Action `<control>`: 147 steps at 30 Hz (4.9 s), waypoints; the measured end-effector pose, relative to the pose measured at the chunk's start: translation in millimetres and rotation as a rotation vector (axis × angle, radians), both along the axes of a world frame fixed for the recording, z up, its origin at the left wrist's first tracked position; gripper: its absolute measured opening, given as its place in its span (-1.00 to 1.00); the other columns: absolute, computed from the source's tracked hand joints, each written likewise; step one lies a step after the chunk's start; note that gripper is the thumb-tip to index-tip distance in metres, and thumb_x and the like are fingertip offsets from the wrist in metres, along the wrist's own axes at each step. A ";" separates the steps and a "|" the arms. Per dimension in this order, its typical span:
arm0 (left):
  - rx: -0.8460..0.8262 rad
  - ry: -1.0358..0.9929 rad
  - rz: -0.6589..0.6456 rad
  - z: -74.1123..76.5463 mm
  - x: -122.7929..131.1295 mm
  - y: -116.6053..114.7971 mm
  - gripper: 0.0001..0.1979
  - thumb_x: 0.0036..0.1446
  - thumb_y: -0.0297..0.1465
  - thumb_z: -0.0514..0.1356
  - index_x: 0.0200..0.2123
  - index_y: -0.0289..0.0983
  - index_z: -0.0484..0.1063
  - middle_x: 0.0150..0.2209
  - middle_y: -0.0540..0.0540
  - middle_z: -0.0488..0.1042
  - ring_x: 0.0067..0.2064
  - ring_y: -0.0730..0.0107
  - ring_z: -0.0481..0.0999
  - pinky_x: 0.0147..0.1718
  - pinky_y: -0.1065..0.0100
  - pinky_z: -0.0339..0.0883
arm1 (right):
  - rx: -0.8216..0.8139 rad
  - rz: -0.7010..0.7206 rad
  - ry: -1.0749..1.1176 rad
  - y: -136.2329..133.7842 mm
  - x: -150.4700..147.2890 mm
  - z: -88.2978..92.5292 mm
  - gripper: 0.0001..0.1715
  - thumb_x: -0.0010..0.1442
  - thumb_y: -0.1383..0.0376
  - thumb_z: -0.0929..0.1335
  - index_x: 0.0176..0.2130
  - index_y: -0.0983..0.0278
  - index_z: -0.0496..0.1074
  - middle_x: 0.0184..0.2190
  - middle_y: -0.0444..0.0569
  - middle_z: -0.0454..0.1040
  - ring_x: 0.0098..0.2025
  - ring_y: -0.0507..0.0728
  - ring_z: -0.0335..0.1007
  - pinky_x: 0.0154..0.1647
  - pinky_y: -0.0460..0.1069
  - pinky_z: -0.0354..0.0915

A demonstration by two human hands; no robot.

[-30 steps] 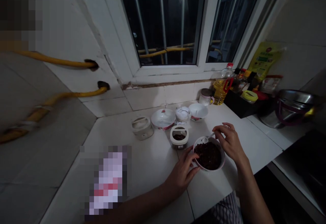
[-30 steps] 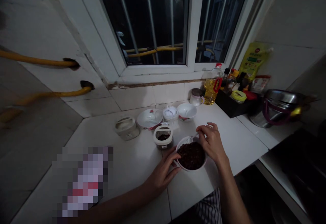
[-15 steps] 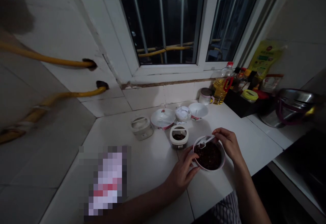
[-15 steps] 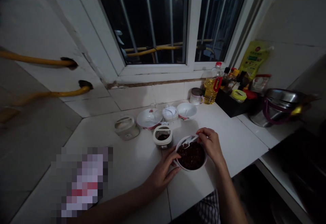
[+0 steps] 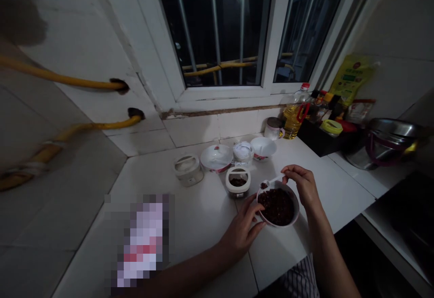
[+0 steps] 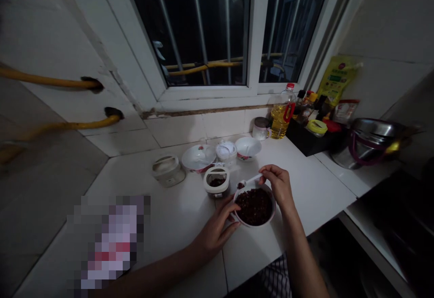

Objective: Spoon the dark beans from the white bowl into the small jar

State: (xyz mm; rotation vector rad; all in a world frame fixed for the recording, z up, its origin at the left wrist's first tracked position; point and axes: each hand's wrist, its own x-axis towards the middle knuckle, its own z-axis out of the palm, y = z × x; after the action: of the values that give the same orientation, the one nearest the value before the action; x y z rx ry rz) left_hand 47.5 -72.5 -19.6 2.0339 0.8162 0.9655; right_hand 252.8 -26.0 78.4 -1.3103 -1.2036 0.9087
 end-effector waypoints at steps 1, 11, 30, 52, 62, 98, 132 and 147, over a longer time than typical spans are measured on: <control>0.003 -0.002 0.000 0.5 0.0 -0.1 -0.75 0.27 -0.43 0.07 0.02 -0.19 0.23 0.24 -0.26 0.13 -0.02 0.27 0.44 -0.09 0.28 0.43 | 0.015 0.008 0.002 1.3 -4.0 3.4 -0.85 -0.03 0.24 0.35 -0.47 0.27 0.48 -0.69 -0.15 0.41 -0.55 0.07 0.31 -0.33 0.00 0.26; -0.012 0.018 0.015 0.1 2.1 -0.2 -0.76 0.26 -0.42 0.08 0.00 -0.19 0.23 0.21 -0.24 0.16 -0.02 0.27 0.44 -0.09 0.26 0.45 | 0.534 0.247 -0.664 -0.5 -54.3 9.2 -0.77 0.29 0.37 0.22 -0.28 0.21 0.45 -0.43 -0.06 0.55 -0.30 0.13 0.41 0.09 0.15 0.16; -0.017 0.012 -0.001 0.6 0.2 0.1 -0.76 0.26 -0.42 0.07 0.00 -0.19 0.24 0.22 -0.26 0.14 -0.10 0.32 0.47 -0.10 0.27 0.44 | 0.178 0.227 -0.764 -11.3 -2.0 -9.6 -0.76 0.19 0.35 0.20 -0.37 0.20 0.43 -0.42 -0.09 0.57 -0.26 0.16 0.44 0.12 0.19 0.12; -0.026 0.011 0.001 3.1 -0.1 0.2 -0.76 0.26 -0.41 0.08 0.00 -0.18 0.25 0.23 -0.25 0.16 -0.04 0.26 0.46 -0.09 0.26 0.45 | -0.072 0.107 -0.263 -9.3 0.9 -12.0 -0.81 -0.01 0.20 0.31 -0.49 0.25 0.46 -0.66 -0.13 0.41 -0.45 0.13 0.36 -0.22 0.04 0.24; -0.026 0.025 -0.013 1.4 0.2 -0.4 -0.77 0.28 -0.41 0.05 0.01 -0.18 0.20 0.24 -0.26 0.12 -0.10 0.34 0.45 -0.09 0.26 0.44 | -0.098 0.019 -0.024 -8.5 10.4 -14.3 -0.81 -0.08 0.18 0.36 -0.50 0.26 0.46 -0.72 -0.15 0.38 -0.56 0.08 0.28 -0.36 0.00 0.20; 0.003 0.013 -0.003 0.1 1.1 0.1 -0.76 0.28 -0.42 0.06 0.01 -0.19 0.23 0.23 -0.26 0.14 -0.02 0.27 0.45 -0.07 0.27 0.43 | 0.240 0.176 -0.850 -11.5 8.2 -2.4 -0.78 0.22 0.34 0.21 -0.34 0.20 0.43 -0.42 -0.10 0.55 -0.31 0.13 0.43 0.19 0.25 0.03; -0.010 0.016 0.004 -1.0 0.5 0.4 -0.75 0.27 -0.42 0.06 0.02 -0.20 0.24 0.24 -0.26 0.13 0.00 0.25 0.44 -0.09 0.27 0.44 | 0.026 0.014 0.028 2.9 -7.8 -1.0 -0.83 -0.01 0.20 0.37 -0.44 0.26 0.47 -0.64 -0.13 0.45 -0.51 0.09 0.34 -0.28 0.01 0.26; -0.016 0.008 0.015 0.5 1.0 -0.3 -0.75 0.25 -0.43 0.09 0.00 -0.19 0.26 0.24 -0.24 0.15 -0.05 0.28 0.46 -0.08 0.26 0.44 | 0.614 0.081 -0.699 -8.6 -14.1 7.4 -0.83 0.28 0.38 0.24 -0.24 0.20 0.41 -0.46 -0.13 0.52 -0.36 0.10 0.43 0.12 0.19 0.19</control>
State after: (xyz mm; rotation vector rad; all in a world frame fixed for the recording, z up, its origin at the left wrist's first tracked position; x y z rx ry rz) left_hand 48.5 -72.7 -19.2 2.0224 0.8419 0.9568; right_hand 238.7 -34.6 85.8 -1.0864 -1.8931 0.0656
